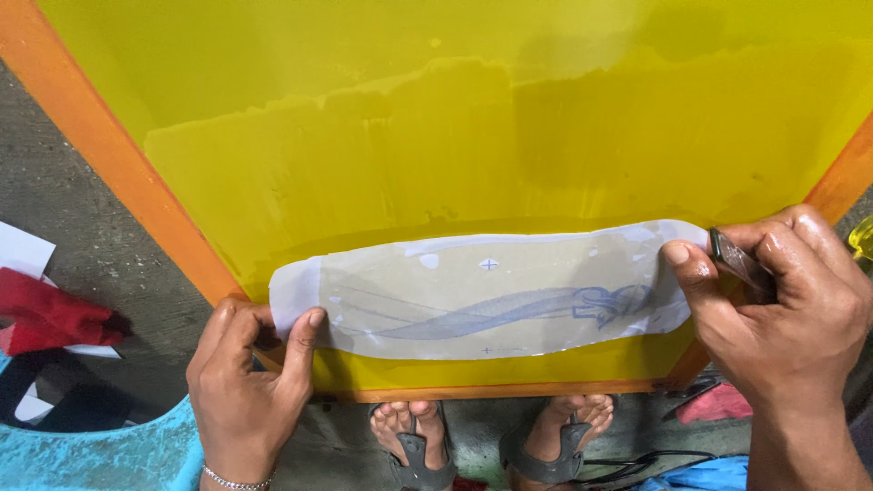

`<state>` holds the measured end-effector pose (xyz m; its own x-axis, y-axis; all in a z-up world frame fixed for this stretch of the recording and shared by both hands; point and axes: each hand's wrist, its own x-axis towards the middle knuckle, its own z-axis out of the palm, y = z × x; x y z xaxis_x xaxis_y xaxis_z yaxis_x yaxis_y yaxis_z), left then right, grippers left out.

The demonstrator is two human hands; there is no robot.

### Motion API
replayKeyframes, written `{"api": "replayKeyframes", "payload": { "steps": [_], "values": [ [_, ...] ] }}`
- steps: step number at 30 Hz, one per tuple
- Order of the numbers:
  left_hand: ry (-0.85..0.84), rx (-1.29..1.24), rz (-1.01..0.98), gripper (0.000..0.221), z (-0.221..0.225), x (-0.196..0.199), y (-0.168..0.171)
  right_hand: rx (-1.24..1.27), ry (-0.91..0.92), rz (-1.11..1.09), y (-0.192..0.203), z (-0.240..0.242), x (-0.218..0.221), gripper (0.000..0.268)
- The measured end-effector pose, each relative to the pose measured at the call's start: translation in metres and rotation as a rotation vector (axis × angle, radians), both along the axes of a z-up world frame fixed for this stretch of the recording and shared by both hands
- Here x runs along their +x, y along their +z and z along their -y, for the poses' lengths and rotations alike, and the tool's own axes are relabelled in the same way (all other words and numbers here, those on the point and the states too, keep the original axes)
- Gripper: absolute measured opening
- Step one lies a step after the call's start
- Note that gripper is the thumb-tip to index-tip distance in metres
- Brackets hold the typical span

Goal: Applying a stencil to a screen printing frame, smoothing it with a tool, and moving the frame to a rack.

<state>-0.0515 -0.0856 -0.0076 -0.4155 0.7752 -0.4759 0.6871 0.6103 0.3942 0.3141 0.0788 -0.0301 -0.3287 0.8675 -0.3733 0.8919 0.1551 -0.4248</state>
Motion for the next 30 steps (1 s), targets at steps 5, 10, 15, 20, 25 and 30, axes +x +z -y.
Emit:
{"api": "replayKeyframes", "payload": {
  "steps": [5,10,15,20,25,30],
  "values": [
    [-0.024,-0.001,-0.016,0.032,0.002,0.0,-0.001,-0.041,-0.096,-0.032,0.002,0.004,0.001,0.031],
    [-0.031,-0.013,-0.038,0.035,0.006,-0.001,-0.002,0.198,0.0,-0.231,0.014,0.028,-0.006,0.082],
    [-0.065,-0.002,-0.052,0.035,0.011,-0.002,-0.004,0.209,0.369,-0.357,0.005,0.052,-0.056,0.02],
    [-0.049,0.01,-0.042,0.036,0.011,-0.002,-0.003,0.311,0.509,-0.317,-0.003,0.05,-0.061,0.025],
    [-0.052,0.015,-0.034,0.036,0.011,-0.003,-0.005,0.313,0.515,-0.343,-0.006,0.048,-0.062,0.02],
    [-0.066,0.016,-0.044,0.036,0.012,-0.003,-0.004,0.309,0.435,-0.347,-0.008,0.048,-0.062,0.016]
  ]
}}
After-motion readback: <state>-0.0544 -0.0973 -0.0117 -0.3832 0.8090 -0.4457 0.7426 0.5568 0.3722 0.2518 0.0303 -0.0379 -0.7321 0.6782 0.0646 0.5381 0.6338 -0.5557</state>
